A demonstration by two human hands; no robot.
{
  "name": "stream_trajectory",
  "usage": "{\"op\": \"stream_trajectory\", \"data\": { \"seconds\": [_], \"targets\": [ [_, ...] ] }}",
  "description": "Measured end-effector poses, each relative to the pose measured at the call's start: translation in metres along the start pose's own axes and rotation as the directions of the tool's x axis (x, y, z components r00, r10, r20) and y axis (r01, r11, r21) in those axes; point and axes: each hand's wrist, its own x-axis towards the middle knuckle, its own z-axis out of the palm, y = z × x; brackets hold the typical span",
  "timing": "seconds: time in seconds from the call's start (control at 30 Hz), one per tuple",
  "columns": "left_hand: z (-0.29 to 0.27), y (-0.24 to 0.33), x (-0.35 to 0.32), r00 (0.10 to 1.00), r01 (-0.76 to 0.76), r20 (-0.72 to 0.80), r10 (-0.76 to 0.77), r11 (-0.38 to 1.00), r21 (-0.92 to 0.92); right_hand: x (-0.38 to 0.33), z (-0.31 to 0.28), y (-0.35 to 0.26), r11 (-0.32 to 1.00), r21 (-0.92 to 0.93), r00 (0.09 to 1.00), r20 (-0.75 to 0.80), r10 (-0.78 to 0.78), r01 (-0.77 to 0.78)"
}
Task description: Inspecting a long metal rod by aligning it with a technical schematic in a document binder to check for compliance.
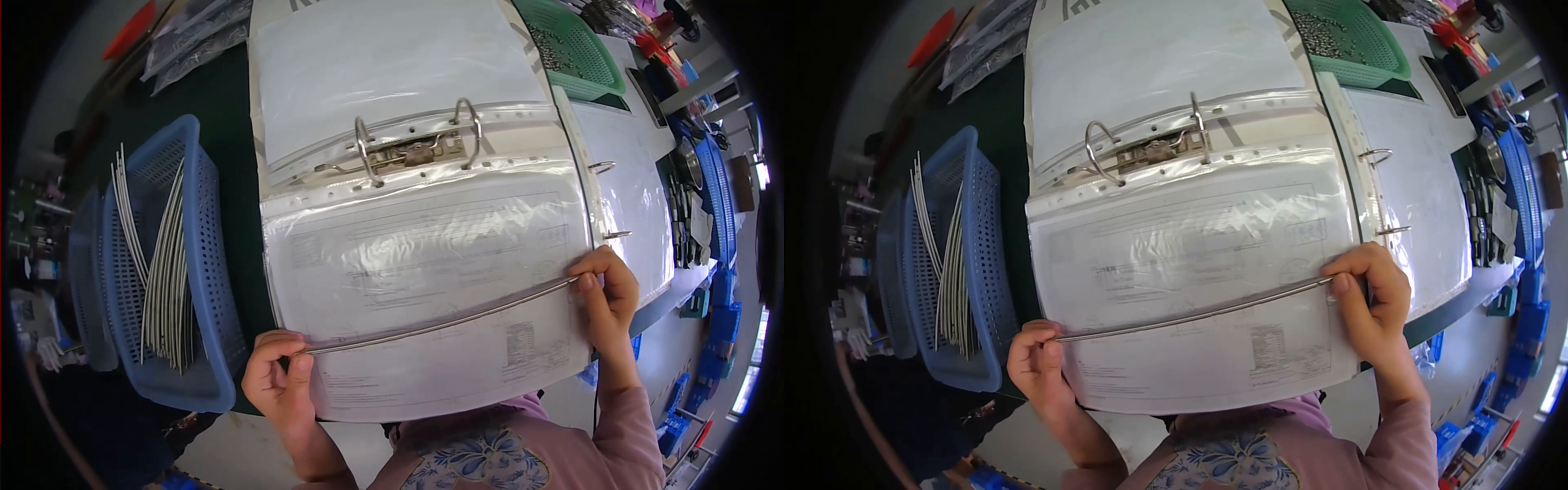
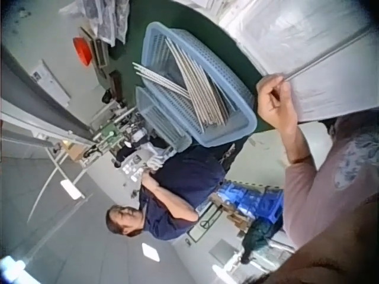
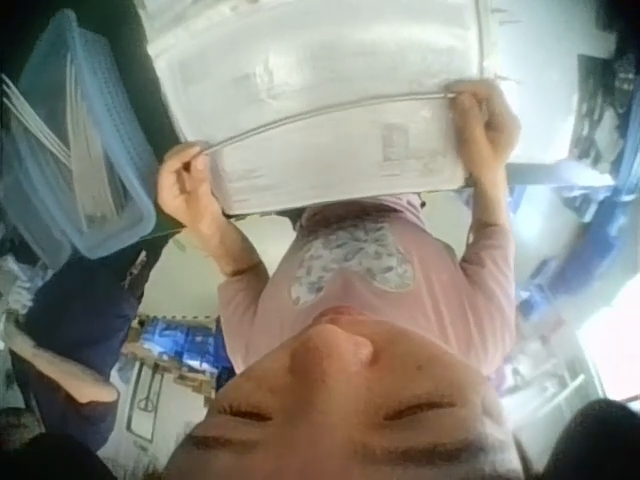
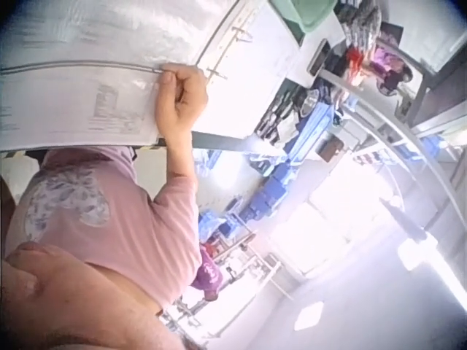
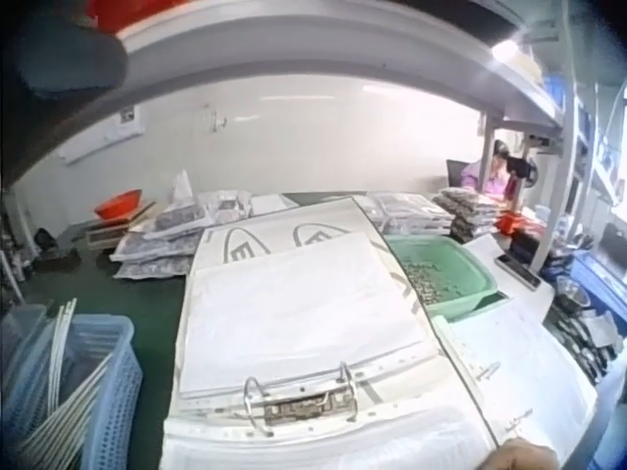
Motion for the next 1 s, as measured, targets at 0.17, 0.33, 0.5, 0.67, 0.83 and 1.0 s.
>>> {"op": "stream_trajectory", "data": {
  "seconds": [0.17, 0.33, 0.5, 0.67, 0.83, 1.0],
  "targets": [
    [0.000, -0.001, 0.000, 1.000, 0.020, -0.008, -0.020, 0.998, -0.053, 0.001, 0.005, 0.001, 0.993, -0.091, 0.997, -0.018, -0.074, 0.072],
    [0.000, -0.004, -0.001, 0.999, 0.041, -0.032, -0.044, 0.995, -0.087, -0.001, 0.007, 0.003, 0.996, -0.080, 0.999, -0.033, -0.040, 0.037],
    [0.004, 0.000, 0.000, 0.998, 0.045, -0.029, -0.048, 0.994, -0.100, 0.000, 0.008, 0.003, 0.998, -0.064, 0.999, -0.034, -0.018, 0.016],
    [0.001, 0.007, 0.000, 0.998, -0.064, 0.033, 0.062, 0.994, 0.089, 0.002, -0.002, -0.002, 0.995, 0.037, 0.995, -0.027, 0.098, -0.097],
    [0.005, 0.043, -0.004, 0.905, -0.355, 0.365, 0.220, 0.862, 0.361, 0.046, -0.045, -0.045, 0.887, 0.386, 0.962, -0.001, -0.272, 0.251],
    [0.027, 0.071, 0.000, 0.823, -0.410, 0.507, 0.256, 0.886, 0.218, 0.116, -0.060, -0.124, 0.800, 0.451, 0.837, 0.180, -0.517, 0.396]
  ]
}}
